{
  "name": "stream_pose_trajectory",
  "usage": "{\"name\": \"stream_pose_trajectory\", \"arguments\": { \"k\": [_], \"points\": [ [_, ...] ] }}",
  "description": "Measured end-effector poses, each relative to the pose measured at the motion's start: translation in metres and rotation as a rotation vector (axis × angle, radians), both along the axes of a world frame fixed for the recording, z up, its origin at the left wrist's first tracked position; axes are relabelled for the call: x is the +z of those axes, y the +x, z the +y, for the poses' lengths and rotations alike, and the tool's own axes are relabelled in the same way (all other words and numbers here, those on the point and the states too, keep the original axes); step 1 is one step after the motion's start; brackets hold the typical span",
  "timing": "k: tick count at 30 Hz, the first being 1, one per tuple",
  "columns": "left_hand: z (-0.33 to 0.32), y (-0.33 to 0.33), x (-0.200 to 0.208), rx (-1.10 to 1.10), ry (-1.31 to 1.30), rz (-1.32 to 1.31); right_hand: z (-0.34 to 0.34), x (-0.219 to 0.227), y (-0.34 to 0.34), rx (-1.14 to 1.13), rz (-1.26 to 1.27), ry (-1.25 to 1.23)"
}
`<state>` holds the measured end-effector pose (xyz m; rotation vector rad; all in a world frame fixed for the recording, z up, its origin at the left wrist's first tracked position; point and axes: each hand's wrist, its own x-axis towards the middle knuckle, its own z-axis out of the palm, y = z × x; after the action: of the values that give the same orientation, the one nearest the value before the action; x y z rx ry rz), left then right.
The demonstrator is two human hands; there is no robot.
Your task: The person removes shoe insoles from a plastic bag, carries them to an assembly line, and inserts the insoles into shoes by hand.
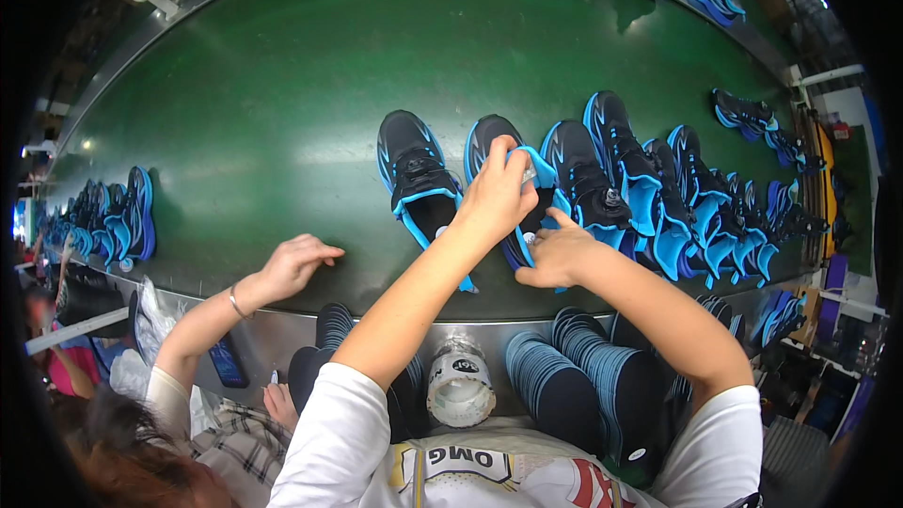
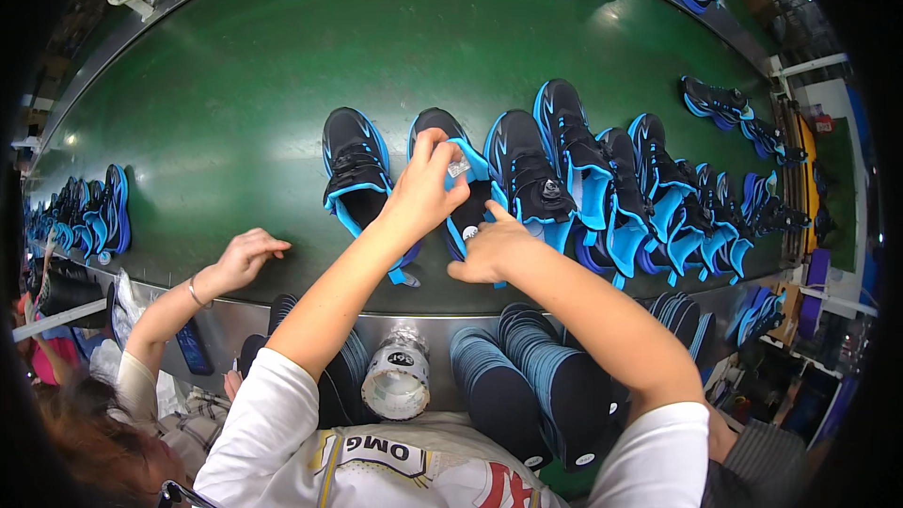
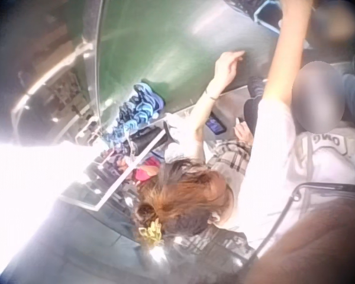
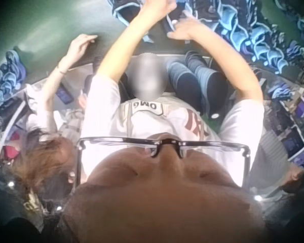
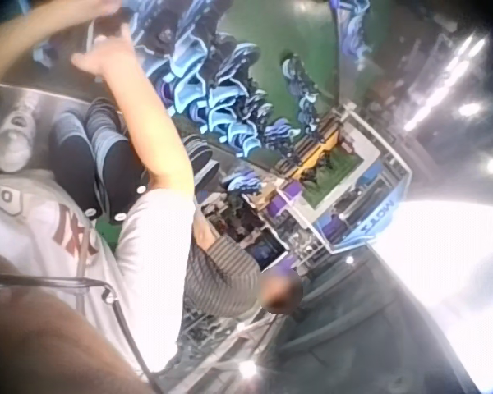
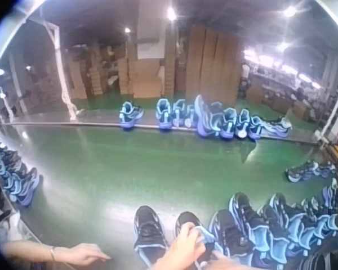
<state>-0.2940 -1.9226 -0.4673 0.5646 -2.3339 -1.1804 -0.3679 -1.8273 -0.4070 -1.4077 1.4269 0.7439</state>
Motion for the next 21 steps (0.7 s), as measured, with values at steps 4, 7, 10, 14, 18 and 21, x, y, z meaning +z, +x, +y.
{"name": "stream_pose_trajectory", "arguments": {
  "k": [4,7,10,14,18,21],
  "points": [
    [-0.001,0.000,-0.001,-0.054,-0.112,-0.030,0.040,-0.016,0.002,-0.005,0.034,-0.475],
    [-0.004,0.007,0.006,-0.066,-0.070,-0.051,0.058,0.025,0.013,-0.135,0.014,-0.837],
    [0.008,0.020,0.018,-0.090,-0.132,-0.023,0.088,0.026,0.020,-0.100,0.067,-0.910],
    [0.020,0.031,0.033,-0.147,-0.269,-0.031,0.090,0.022,0.022,0.053,0.036,-0.858],
    [-0.011,0.023,0.009,-0.065,-0.297,-0.196,0.032,0.012,0.023,-0.200,-0.050,-0.556],
    [-0.003,0.015,0.011,-0.091,-0.807,-0.362,0.010,-0.017,0.018,-0.143,0.031,-0.272]
  ]
}}
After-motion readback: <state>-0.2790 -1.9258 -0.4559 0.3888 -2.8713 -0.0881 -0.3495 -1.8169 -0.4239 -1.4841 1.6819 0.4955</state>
